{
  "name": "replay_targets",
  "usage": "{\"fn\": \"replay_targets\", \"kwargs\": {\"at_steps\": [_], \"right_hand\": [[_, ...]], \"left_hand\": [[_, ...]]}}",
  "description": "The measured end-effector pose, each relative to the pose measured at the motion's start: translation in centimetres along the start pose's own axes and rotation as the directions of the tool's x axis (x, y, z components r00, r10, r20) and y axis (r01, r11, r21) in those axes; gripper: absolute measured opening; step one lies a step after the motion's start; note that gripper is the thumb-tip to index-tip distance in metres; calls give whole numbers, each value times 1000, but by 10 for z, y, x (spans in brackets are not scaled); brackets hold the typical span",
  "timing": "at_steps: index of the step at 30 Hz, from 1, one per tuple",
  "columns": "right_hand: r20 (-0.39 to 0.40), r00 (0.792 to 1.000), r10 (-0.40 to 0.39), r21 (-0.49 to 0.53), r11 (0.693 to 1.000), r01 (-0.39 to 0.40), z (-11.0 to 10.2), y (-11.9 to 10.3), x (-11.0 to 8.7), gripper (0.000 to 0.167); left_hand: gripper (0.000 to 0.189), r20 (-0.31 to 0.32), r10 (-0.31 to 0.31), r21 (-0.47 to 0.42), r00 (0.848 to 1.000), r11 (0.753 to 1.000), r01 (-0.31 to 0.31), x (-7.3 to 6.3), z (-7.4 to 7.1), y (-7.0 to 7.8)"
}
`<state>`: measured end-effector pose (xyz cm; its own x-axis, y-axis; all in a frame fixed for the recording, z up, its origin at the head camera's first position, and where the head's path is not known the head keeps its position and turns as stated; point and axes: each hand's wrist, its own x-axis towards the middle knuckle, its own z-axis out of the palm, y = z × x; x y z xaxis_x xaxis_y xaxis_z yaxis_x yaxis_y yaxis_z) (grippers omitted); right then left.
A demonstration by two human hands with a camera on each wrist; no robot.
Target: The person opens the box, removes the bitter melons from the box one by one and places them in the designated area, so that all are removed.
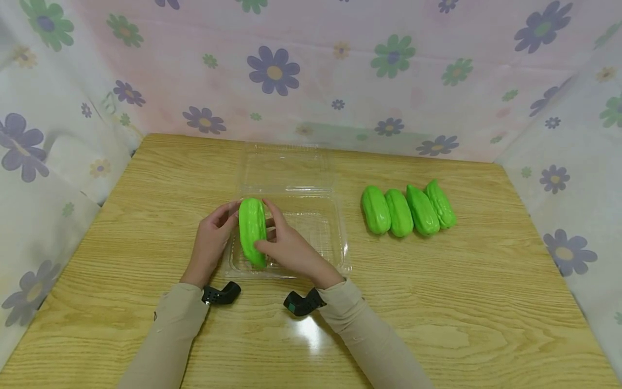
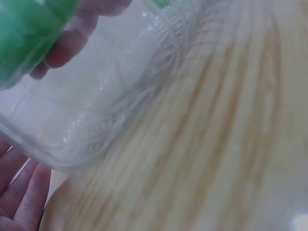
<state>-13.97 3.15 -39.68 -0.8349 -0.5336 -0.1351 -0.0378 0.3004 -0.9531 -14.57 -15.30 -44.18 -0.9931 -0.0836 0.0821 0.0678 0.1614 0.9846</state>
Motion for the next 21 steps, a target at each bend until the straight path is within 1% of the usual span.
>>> {"fn": "replay_targets", "kwargs": {"at_steps": [3,10,14,18,19,21], "right_hand": [[-8,1000,-3,-11,1000,3,-1,0,0,85],[-20,1000,-2,-14,1000,2,-5,-1,1,83],[-17,1000,-16,4,1000,16,-9,-6,-2,82],[-20,1000,-22,2,1000,22,-11,-11,-4,82],[-19,999,-27,3,1000,27,-12,-11,-4,81],[-23,999,-33,-2,999,33,-14,-14,-5,81]], "left_hand": [[43,0,0,11,1000,1000,0,1,0,-1],[45,-2,-23,58,1000,998,23,1,0,-3],[43,-8,-15,32,1000,999,15,2,1,-4],[42,-7,-15,21,1000,1000,15,2,1,-4],[42,-6,-17,20,1000,1000,17,1,1,-3],[41,1,-24,24,1000,999,24,-1,1,3]]}}
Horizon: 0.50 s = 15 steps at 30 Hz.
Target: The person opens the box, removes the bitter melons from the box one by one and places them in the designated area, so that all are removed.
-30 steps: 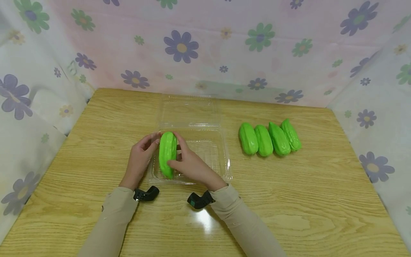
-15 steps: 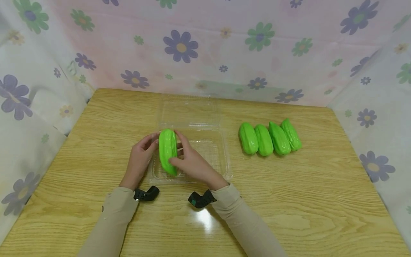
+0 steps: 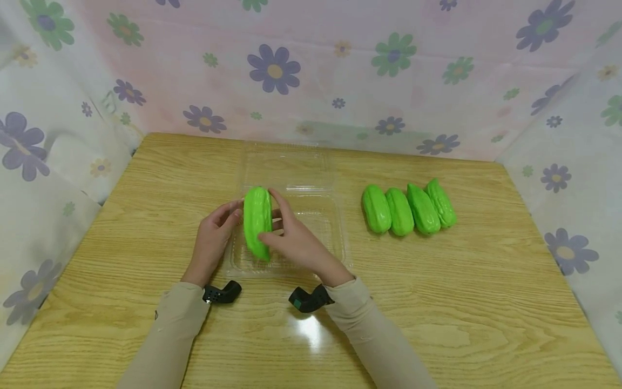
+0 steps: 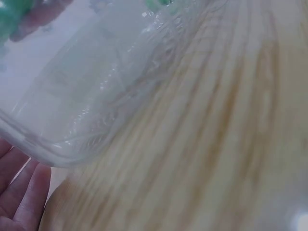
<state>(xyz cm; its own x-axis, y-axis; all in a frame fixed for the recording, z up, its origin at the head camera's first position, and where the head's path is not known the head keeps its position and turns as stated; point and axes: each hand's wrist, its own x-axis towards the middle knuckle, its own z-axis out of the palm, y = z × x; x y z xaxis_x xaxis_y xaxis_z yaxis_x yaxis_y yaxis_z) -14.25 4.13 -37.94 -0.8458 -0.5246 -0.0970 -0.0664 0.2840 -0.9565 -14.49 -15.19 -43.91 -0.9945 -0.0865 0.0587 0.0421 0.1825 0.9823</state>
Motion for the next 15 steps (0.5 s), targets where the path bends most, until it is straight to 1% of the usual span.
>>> {"fn": "replay_targets", "kwargs": {"at_steps": [1,4,7,8,10,12,15], "right_hand": [[3,1000,2,2,1000,-2,-1,-5,-2,81],[13,1000,-8,10,1000,7,-6,-24,-11,80],[23,1000,0,29,1000,-1,-10,-41,-19,79],[23,1000,-5,39,999,4,-11,-43,-20,79],[21,1000,-1,58,998,0,-13,-45,-22,79],[21,1000,0,76,997,-2,-15,-45,-24,78],[15,1000,1,98,995,-2,-20,-46,-26,77]], "left_hand": [[41,2,-3,3,1000,1000,3,-1,0,4],[42,-2,1,0,1000,1000,-1,-1,0,5],[44,-7,8,9,1000,1000,-8,1,0,-1],[44,-6,10,7,1000,1000,-10,2,0,-5],[43,-1,3,15,1000,1000,-3,1,0,-3],[41,3,1,24,1000,1000,-1,-1,0,2],[38,6,18,34,1000,999,-18,-4,1,11]]}}
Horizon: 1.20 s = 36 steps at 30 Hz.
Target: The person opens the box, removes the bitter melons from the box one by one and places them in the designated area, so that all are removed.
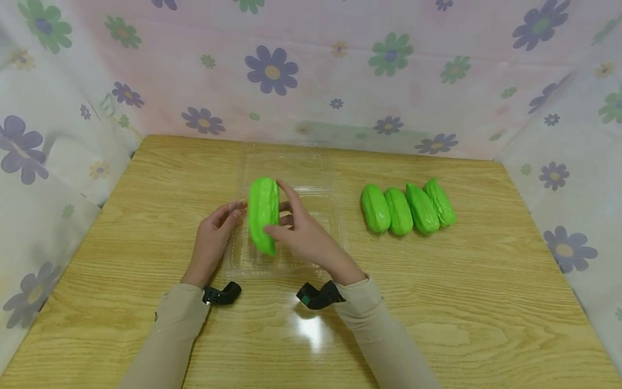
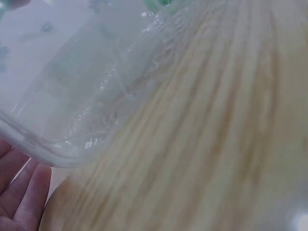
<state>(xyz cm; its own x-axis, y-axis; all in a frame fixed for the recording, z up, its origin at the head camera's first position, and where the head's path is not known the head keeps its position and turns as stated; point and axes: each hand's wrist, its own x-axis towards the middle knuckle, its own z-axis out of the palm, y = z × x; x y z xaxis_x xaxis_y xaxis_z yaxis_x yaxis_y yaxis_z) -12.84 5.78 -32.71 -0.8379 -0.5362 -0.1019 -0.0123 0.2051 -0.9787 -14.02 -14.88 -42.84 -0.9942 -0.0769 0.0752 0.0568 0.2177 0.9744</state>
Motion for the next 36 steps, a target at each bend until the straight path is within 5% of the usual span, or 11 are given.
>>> {"fn": "replay_targets", "kwargs": {"at_steps": [7,16,36], "right_hand": [[-23,998,-54,86,995,55,-18,4,-1,77],[-104,988,-110,132,984,124,-46,5,-7,76],[-286,957,-54,121,989,91,-106,42,-10,69]], "left_hand": [[36,11,47,-37,999,998,-47,-4,2,10],[36,18,43,-59,999,997,-41,5,2,-15],[36,20,42,-49,999,998,-41,4,3,-16]]}}
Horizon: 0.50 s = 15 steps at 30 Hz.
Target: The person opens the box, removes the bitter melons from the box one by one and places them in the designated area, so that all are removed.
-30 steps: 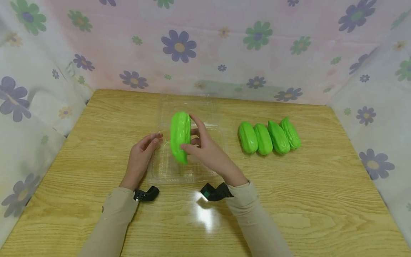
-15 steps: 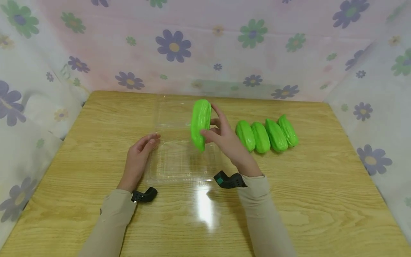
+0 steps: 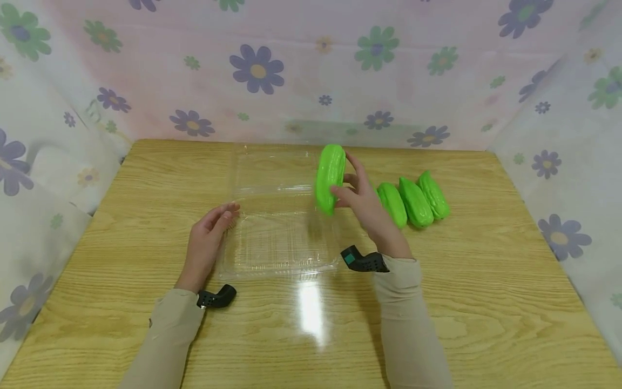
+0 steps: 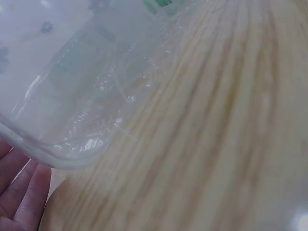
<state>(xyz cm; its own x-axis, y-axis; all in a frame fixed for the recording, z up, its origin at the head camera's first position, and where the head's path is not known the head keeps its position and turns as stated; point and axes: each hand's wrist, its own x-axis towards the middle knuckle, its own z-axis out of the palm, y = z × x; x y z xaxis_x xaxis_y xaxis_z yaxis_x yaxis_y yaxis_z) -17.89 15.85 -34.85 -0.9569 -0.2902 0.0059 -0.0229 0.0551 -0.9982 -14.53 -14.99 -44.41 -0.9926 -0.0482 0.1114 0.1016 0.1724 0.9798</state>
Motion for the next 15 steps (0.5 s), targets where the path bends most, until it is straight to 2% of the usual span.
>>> {"fn": "replay_targets", "kwargs": {"at_steps": [5,9,14,15], "right_hand": [[-24,1000,19,-34,999,-20,-12,1,-2,70],[-49,997,64,-96,993,-68,-22,3,-2,72],[-73,989,132,-129,982,-140,-32,5,-3,72],[-72,987,146,-130,979,-155,-34,6,-3,72]], "left_hand": [[36,6,0,-9,1000,1000,0,-4,1,13],[37,5,4,3,1000,1000,-4,-7,3,22],[38,9,1,5,1000,1000,-1,-7,3,23],[37,10,-3,0,1000,1000,3,-6,2,20]]}}
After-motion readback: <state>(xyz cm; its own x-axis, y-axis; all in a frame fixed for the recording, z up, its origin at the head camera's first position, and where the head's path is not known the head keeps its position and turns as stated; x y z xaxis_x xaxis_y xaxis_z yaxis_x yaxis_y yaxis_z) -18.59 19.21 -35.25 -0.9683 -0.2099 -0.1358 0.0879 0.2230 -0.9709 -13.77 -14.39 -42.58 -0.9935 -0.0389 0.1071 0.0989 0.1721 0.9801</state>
